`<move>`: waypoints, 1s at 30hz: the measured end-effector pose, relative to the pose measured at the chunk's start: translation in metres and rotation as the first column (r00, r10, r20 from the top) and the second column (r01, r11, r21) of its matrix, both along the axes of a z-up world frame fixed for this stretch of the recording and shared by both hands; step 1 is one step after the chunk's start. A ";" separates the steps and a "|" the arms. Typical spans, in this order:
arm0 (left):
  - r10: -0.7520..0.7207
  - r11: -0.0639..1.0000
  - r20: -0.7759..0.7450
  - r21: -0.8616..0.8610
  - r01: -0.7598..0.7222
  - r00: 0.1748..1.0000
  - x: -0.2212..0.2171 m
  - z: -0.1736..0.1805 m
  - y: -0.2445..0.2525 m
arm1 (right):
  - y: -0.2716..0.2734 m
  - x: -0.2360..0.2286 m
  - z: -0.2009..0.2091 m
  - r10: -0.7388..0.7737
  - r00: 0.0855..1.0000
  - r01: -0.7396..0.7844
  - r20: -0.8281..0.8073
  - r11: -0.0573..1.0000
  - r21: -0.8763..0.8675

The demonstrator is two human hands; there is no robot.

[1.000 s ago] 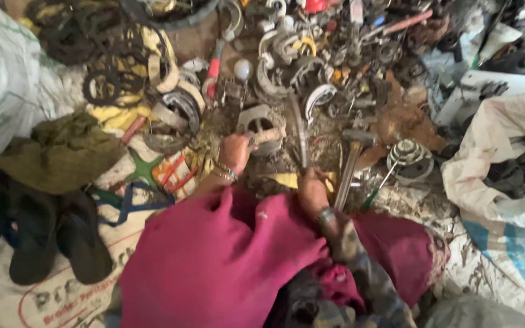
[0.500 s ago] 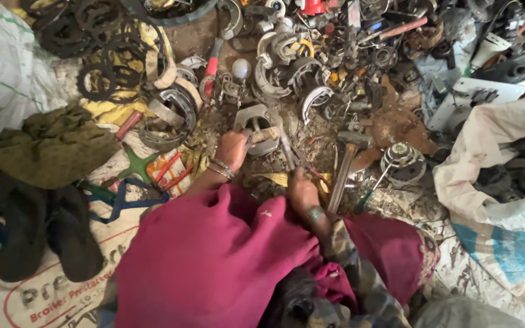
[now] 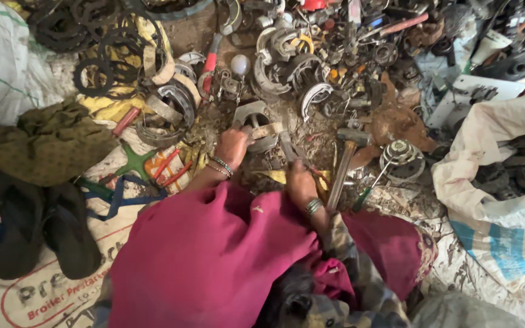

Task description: The person sits on the floor and uses a hammer to repeatedly strike a curved metal piece placed on a metal anvil. They adjust the piece's position between strikes and occasionally inspect it by hand.

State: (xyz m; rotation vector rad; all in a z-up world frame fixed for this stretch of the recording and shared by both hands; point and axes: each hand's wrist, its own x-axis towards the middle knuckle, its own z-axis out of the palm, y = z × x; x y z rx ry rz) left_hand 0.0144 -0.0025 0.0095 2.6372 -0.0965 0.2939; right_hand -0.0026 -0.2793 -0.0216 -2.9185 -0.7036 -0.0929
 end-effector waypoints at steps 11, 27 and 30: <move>-0.012 0.998 -0.020 0.055 0.013 1.000 -0.002 0.005 0.000 | -0.020 -0.011 0.093 -0.064 0.992 -0.087 0.110 0.290 0.953; -0.003 0.996 -0.064 0.087 0.009 0.998 -0.001 -0.028 -0.003 | -0.018 -0.010 0.102 -0.021 0.998 -0.042 0.053 0.353 0.935; 0.016 0.993 -0.028 0.120 -0.012 0.999 -0.003 -0.020 -0.007 | -0.005 -0.002 0.046 -0.059 0.997 0.080 -0.055 0.820 0.566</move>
